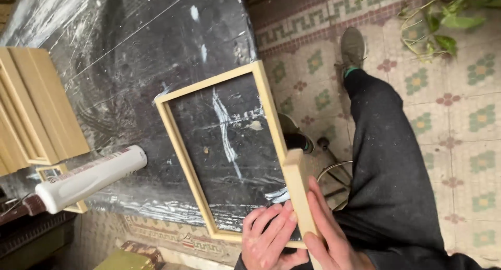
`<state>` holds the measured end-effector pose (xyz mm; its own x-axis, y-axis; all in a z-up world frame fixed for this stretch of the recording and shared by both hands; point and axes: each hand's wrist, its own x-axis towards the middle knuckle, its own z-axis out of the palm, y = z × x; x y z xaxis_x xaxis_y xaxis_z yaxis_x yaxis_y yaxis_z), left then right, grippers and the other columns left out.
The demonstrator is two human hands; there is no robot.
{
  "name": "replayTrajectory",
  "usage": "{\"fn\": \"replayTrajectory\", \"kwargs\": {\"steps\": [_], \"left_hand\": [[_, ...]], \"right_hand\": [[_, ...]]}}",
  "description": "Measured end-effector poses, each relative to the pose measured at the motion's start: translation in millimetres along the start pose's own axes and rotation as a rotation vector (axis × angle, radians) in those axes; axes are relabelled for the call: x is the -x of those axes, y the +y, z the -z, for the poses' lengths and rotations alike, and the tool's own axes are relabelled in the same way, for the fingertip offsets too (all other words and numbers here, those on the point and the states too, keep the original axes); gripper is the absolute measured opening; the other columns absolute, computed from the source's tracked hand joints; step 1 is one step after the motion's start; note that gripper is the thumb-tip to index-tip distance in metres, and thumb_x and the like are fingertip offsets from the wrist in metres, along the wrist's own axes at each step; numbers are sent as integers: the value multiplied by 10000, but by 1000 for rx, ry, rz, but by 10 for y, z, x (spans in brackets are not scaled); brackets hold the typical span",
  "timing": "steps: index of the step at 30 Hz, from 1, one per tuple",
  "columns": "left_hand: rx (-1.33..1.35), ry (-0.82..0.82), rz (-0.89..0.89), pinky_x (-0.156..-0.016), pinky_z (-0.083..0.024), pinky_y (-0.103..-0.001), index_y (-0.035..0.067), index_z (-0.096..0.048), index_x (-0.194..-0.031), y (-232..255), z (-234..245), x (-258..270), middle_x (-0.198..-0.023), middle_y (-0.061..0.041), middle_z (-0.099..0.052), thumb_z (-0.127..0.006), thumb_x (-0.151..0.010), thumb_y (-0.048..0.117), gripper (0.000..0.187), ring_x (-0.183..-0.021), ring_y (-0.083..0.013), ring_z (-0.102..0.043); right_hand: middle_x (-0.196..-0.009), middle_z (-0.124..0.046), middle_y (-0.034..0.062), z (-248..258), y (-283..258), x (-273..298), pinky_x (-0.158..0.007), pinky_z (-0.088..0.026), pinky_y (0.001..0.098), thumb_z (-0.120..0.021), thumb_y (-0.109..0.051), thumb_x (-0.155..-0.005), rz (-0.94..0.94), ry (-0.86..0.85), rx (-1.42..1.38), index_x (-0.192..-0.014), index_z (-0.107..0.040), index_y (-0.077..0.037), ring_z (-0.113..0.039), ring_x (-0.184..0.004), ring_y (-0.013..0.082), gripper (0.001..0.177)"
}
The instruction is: Sanding a wooden picture frame and applying glue to its joints.
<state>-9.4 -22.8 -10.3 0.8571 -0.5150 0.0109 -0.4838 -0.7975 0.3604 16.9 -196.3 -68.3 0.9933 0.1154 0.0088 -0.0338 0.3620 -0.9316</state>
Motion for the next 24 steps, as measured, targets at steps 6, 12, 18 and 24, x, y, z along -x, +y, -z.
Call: {"fn": "replayTrajectory", "kwargs": {"steps": [6,12,18,24], "left_hand": [[29,-95,-22,-1027,-472,-470,-12,-705,-1259,33,124,-99,-1340,-150,-693,-810,-816,420,628,-1186,-307,-654],[64,-65,-20,-1059,-463,-461,-5,-684,-1268,2,74,-70,-1360,-142,-690,-803,-830,500,679,-1208,-317,-651],[22,-108,18,-1061,-463,-459,-1,-690,-1294,57,108,-57,-1375,-131,-692,-801,-861,483,658,-1211,-301,-656],[60,-132,23,-1051,-454,-475,-17,-669,-1300,140,186,-107,-1368,-145,-685,-799,-813,442,681,-1214,-323,-636]], "right_hand": [[-1777,-98,150,204,225,-1741,-1391,-61,388,-439,-33,-1124,139,63,21,-1672,-159,9,-72,-1653,243,617],[-1759,-115,206,70,-199,-710,-1357,-96,425,-405,-82,-1114,64,13,21,-1642,-175,44,-102,-1650,308,589],[-1744,-86,247,61,10,-575,-1343,-115,449,-381,-104,-1091,62,-19,61,-1631,-157,64,-106,-1644,353,607],[-1749,-99,225,62,-288,-302,-1348,-108,428,-385,-100,-1074,29,29,28,-1638,-168,55,-99,-1648,338,624]]}}
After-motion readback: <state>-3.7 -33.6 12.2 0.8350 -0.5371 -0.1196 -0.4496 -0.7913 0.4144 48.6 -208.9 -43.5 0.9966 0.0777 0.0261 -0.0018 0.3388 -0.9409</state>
